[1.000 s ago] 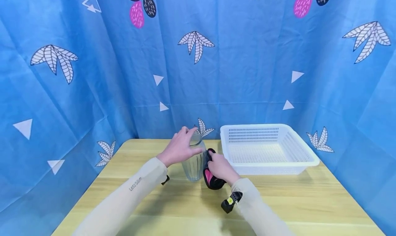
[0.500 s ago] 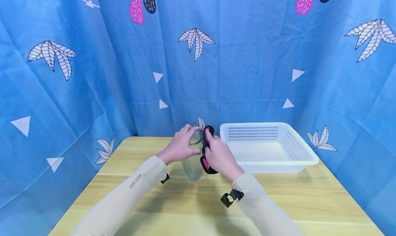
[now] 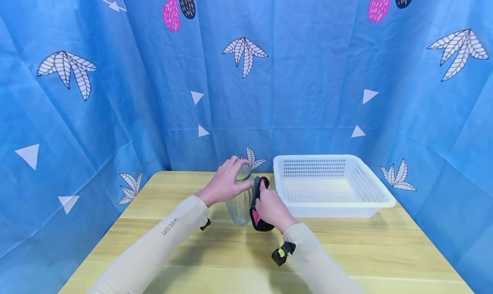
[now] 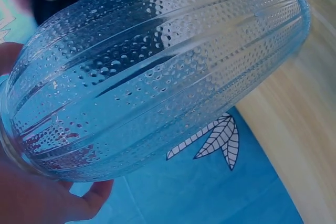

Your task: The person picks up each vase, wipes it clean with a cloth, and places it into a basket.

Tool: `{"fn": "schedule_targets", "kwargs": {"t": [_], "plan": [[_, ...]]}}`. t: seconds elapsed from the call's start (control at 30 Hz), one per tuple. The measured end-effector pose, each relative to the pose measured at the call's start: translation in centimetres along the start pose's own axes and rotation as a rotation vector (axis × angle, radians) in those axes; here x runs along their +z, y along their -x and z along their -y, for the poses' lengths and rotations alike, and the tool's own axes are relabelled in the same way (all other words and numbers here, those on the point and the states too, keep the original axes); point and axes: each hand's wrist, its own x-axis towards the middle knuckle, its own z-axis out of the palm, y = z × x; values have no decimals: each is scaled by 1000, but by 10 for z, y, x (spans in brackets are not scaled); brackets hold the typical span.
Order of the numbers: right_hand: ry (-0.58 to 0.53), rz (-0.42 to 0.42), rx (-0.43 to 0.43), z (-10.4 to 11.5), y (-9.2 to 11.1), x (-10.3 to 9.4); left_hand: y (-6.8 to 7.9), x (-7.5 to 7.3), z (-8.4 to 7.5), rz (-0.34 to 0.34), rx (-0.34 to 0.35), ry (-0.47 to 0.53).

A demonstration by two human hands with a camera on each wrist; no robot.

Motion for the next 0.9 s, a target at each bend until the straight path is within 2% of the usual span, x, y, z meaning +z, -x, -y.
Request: {"fn": "schedule_targets", "kwargs": {"t": [0.23,0.37,0.5,0.6,0.77,0.9], "plan": [[2,102,25,-20,3,29,0,-2,-4,15,-122,42],[-43,122,26,-25,3,34,2,-3,-6,11,-133,-6],[-128,108,34,-23,3,23,5,-4,-7,0,-128,-63],[-167,90,48,-19,3,8,5,-6,-8,29,-125,-37],[-157,31,19,-3,1,-21,3,-10,-10,80,-113,49],[-96,-46,-36,11,0,-38,1,-10,-8,86,-91,57]]}}
